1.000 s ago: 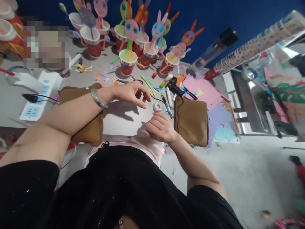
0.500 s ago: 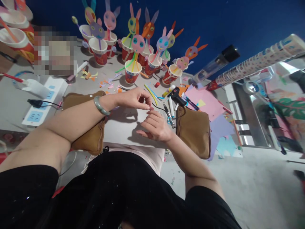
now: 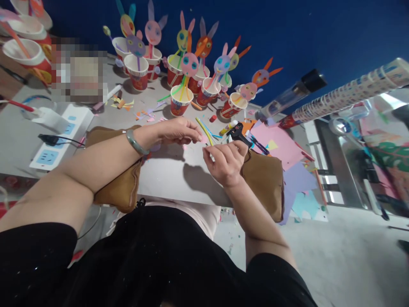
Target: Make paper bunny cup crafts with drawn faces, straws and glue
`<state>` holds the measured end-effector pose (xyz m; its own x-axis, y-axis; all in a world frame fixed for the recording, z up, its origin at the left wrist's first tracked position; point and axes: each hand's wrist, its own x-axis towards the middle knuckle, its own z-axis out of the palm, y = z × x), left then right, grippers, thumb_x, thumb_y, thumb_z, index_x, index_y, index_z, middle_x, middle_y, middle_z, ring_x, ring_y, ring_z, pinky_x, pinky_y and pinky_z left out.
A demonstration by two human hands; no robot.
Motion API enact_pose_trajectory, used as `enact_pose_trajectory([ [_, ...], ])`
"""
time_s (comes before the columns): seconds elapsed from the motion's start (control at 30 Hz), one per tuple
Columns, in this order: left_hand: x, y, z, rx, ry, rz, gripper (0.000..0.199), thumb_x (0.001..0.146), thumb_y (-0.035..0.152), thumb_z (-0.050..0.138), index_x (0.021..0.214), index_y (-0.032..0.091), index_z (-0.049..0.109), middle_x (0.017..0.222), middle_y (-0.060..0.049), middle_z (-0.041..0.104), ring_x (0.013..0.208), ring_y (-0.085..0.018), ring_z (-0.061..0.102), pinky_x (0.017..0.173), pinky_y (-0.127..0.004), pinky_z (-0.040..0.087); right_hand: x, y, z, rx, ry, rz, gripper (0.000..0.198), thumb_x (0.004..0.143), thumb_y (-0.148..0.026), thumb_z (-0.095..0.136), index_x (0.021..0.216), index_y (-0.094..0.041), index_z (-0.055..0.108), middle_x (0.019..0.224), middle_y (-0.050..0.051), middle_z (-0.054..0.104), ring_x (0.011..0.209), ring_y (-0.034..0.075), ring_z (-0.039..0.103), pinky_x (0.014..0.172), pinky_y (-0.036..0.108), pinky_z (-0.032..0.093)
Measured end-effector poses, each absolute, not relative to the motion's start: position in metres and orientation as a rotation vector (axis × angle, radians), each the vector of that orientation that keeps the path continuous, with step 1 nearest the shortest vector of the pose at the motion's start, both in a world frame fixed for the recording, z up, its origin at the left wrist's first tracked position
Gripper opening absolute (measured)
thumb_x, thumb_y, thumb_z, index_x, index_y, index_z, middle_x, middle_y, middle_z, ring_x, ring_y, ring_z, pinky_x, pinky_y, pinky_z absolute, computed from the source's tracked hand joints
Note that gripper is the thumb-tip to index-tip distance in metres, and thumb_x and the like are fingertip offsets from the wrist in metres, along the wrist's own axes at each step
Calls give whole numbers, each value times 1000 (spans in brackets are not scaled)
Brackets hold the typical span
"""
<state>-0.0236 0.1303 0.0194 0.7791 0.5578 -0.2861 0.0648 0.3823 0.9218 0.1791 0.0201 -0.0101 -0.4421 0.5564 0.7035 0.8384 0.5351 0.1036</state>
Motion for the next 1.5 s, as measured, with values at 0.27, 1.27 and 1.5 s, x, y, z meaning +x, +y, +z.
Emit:
enact_pose_trajectory([
  [0.27,-23,135,13,1124,588,269,30,60,30,97,66,18,69,46,6,46,39,-4,33,40,-21,19,184,33,-14,-1189,-2165,-632,11,100,-26,59,98,-27,69,84,1,70,70,15,56,86,40,36],
  [1.27,-16,188,77,2166,1124,701,15,75,15,67,85,14,78,79,-3,74,77,-16,67,74,-28,49,153,126,-9,-1170,-813,1201,36,69,-35,87,64,-21,54,56,-10,47,44,2,33,42,18,28],
  [1.5,-9,192,68,2268,1109,618,15,81,21,68,87,14,80,73,-4,73,78,-17,69,73,-28,49,145,134,-5,-1170,-697,1194,30,69,-29,84,66,-20,56,54,-11,50,41,1,33,41,16,27],
])
